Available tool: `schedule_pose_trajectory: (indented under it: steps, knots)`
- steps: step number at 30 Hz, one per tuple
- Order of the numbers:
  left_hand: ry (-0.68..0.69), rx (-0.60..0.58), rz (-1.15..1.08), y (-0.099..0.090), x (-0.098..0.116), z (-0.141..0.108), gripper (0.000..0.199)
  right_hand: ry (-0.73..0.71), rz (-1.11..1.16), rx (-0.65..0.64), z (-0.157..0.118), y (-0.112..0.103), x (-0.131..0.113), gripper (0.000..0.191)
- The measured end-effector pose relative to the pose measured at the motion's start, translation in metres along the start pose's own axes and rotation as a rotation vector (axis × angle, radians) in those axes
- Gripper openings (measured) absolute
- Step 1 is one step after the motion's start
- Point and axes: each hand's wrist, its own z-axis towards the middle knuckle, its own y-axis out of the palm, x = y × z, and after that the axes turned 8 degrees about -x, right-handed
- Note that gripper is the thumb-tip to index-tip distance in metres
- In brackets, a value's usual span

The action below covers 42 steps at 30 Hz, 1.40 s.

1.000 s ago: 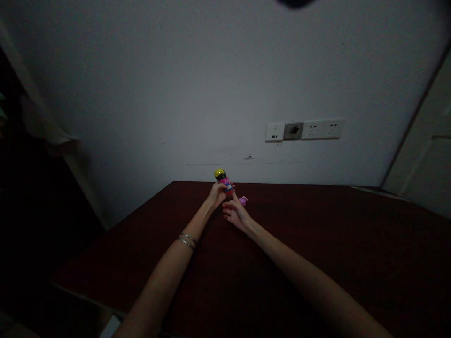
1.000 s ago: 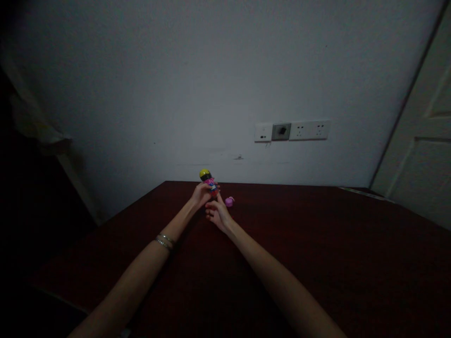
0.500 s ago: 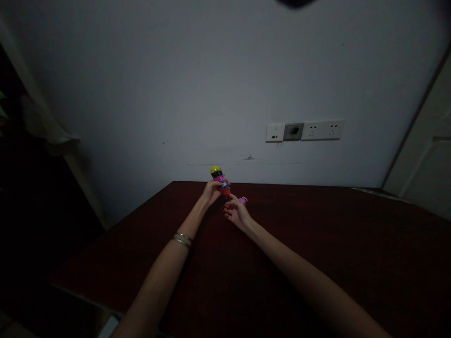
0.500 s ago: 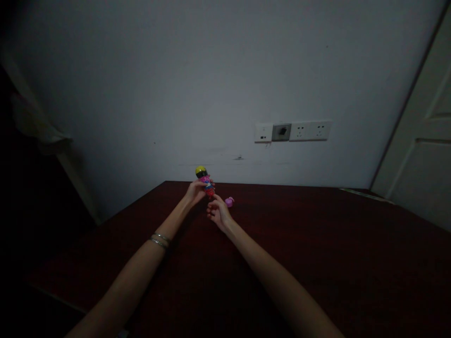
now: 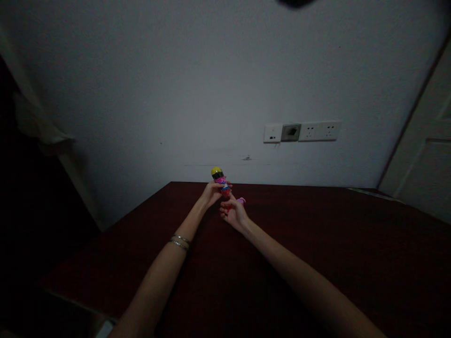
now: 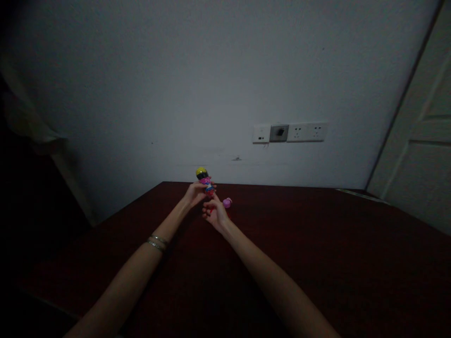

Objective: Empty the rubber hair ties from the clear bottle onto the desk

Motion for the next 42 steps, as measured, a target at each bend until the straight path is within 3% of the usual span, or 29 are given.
schedule_pose_trajectory:
  steps: [8,16,21,33,38,42]
  knots:
    - [0.039,0.075,-0.001,-0.007,0.009,0.0,0.039,-0.003,-0.024,0.095,0.003,-0.011,0.0,0.041]
    - [0.05,0.111,-0.014,-0.013,0.006,0.001,0.041,-0.01,-0.056,0.107,0.003,-0.009,0.005,0.066]
    - [0.003,0.073,-0.003,-0.005,0.002,0.0,0.039,0.0,-0.025,0.012,-0.001,0.002,0.004,0.074]
    - [-0.021,0.028,0.092,-0.005,0.007,-0.003,0.035,0.0,0.008,-0.008,0.001,0.001,0.003,0.063]
    - [0.037,0.103,0.09,-0.009,0.014,-0.004,0.04,-0.014,-0.002,0.094,0.004,-0.004,0.002,0.048]
    - [0.052,0.136,0.085,-0.013,0.015,-0.004,0.044,-0.01,-0.008,0.096,0.004,-0.007,0.002,0.056]
